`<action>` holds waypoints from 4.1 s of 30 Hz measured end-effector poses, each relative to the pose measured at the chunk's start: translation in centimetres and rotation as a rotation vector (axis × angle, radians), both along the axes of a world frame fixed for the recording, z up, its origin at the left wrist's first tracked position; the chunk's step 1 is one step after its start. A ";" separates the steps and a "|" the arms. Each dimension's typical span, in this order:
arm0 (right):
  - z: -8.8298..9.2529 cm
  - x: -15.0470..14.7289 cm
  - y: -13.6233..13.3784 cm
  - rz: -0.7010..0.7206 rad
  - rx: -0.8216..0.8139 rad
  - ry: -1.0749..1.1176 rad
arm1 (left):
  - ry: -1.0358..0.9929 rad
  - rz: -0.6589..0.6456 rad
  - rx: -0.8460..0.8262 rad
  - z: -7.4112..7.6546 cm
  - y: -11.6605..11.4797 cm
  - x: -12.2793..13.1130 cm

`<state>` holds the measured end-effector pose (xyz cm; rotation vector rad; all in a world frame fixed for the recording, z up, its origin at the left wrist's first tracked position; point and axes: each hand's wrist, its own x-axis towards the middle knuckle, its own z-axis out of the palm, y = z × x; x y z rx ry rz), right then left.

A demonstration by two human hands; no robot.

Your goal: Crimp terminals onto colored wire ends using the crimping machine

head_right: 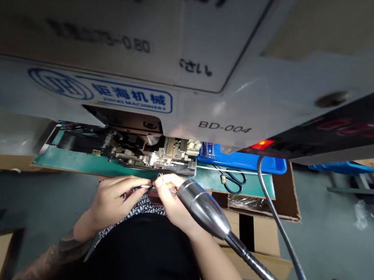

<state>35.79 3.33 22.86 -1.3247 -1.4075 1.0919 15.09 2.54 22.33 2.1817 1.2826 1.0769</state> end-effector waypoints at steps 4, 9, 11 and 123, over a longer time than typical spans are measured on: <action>0.6 -1.4 0.4 -0.044 0.067 -0.051 | 0.031 0.062 0.083 -0.3 0.1 0.6; 0.3 -1.9 0.7 -0.137 0.044 -0.065 | 0.023 0.138 0.056 -0.1 0.1 1.2; 0.0 -1.8 1.0 -0.144 0.009 -0.055 | 0.032 0.148 0.067 -0.1 0.2 1.4; -1.6 1.8 -0.4 0.249 -0.194 0.334 | -0.729 -0.093 -0.729 -1.1 -1.0 -1.3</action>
